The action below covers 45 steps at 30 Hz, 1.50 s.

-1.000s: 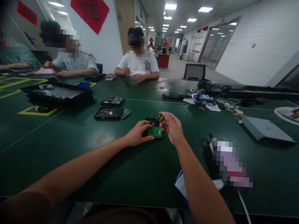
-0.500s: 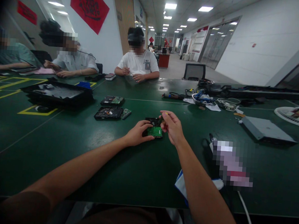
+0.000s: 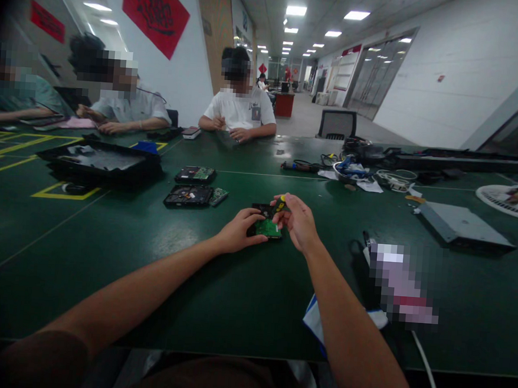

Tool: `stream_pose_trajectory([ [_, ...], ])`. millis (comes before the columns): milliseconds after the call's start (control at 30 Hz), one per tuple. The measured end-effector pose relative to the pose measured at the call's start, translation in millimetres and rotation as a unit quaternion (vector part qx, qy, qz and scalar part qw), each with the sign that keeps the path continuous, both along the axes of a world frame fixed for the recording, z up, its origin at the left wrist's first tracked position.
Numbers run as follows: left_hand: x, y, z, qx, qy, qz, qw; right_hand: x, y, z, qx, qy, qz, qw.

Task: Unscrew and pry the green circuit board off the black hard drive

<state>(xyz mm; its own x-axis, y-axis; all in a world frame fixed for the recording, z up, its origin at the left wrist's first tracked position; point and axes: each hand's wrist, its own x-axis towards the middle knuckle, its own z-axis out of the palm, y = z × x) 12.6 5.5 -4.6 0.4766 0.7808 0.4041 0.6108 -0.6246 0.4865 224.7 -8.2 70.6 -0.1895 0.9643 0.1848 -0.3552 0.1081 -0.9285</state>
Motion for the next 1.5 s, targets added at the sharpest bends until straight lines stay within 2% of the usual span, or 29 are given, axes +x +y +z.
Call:
stream_pose_trajectory([
  [300, 0.2, -0.2, -0.3, -0.007, 0.003, 0.004, 1.0, 1.9, 0.0, -1.1, 0.006, -0.024, -0.013, 1.0],
  [800, 0.1, 0.7, -1.8, 0.001, 0.009, 0.002, 1.0, 2.1, 0.6, -1.6, 0.027, -0.012, -0.021, 0.999],
  [1133, -0.4, 1.1, -2.4, 0.003, 0.012, 0.004, 1.0, 3.0, 0.8, -2.0, 0.022, 0.012, 0.005, 1.0],
  [1500, 0.0, 0.3, -1.6, 0.003, 0.013, 0.004, 1.0, 3.6, 0.9, -2.7, 0.023, -0.009, -0.011, 1.0],
])
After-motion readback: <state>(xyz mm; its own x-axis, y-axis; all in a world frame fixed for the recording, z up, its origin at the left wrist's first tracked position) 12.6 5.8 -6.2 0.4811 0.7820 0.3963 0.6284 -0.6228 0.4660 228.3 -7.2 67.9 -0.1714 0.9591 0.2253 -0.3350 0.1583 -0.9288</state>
